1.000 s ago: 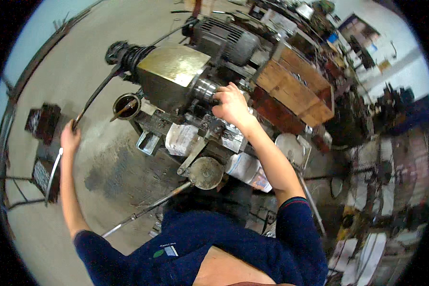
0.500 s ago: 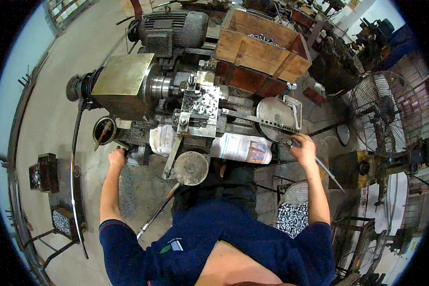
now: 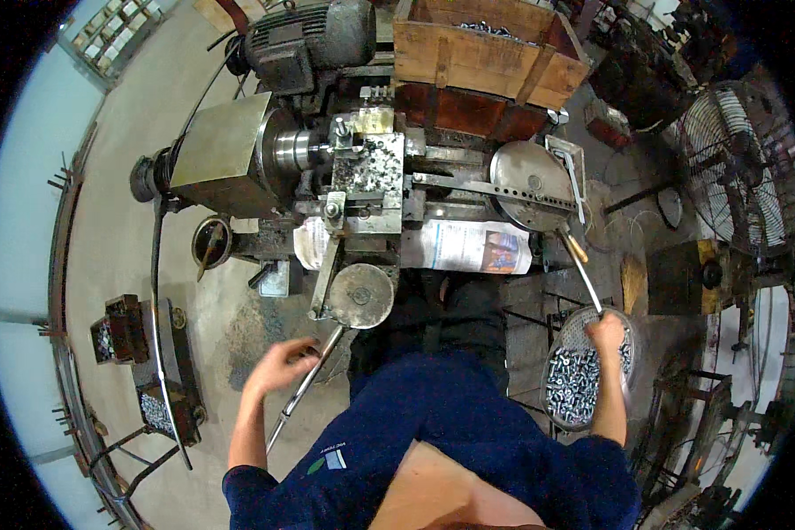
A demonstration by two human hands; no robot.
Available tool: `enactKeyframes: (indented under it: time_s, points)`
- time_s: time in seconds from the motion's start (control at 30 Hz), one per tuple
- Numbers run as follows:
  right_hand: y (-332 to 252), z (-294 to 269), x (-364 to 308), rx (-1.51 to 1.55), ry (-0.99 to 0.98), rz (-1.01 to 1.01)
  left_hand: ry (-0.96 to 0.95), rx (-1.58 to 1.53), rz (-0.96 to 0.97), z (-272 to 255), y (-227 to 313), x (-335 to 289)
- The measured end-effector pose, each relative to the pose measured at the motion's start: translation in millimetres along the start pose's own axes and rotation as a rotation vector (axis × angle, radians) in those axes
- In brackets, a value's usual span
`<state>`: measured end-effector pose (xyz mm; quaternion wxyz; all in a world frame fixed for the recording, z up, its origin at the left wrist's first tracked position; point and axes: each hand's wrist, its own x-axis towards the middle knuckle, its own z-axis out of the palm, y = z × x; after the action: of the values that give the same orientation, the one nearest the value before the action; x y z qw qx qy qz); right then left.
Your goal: The person operates a manual lathe to machine small metal parts by adjusting the carriage and cross-slide handles, inserting a part into the chuck, and placing the finished parts into a basket.
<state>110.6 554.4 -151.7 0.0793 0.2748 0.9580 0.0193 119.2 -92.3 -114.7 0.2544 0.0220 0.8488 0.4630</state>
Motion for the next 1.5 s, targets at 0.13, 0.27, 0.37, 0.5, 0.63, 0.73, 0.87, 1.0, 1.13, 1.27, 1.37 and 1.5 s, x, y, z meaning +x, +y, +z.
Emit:
enactKeyframes:
  time_s: [0.13,0.27,0.37,0.5,0.63,0.73,0.87,1.0,1.13,1.27,1.37,1.5]
  points:
    - [-24,21,-61,0.262,-0.039,-0.113,-0.07,0.21,-0.213,34,37,11]
    - [-51,28,-92,0.415,0.043,-0.22,-0.027,0.312,-0.229,41,26,20]
    - [-66,8,-100,0.363,-0.029,-0.13,-0.05,0.284,-0.31,41,35,25]
    - [-61,14,-94,0.308,-0.098,-0.139,-0.021,0.266,-0.251,42,33,22]
    - [-48,23,-75,0.263,-0.092,-0.207,-0.038,0.24,-0.258,40,32,20]
    - [-15,33,-45,0.056,-0.04,-0.227,-0.093,0.209,-0.263,36,32,20]
    - [12,-6,27,-0.071,-0.045,0.038,-0.234,0.187,-0.192,24,35,22]
    - [6,-32,113,-0.133,-0.014,0.294,-0.466,0.019,-0.146,4,33,36]
    - [-21,-20,132,-0.109,0.165,0.226,-0.282,-0.344,-0.104,-21,2,55]
    - [-65,0,77,-0.021,0.476,-0.074,0.409,0.432,-0.246,-68,-118,95]
    - [-85,23,23,0.156,0.342,-0.16,0.55,0.776,-0.208,-97,-158,109]
    - [-95,64,-25,0.412,0.262,-0.427,0.285,1.006,-0.23,-102,-195,137]
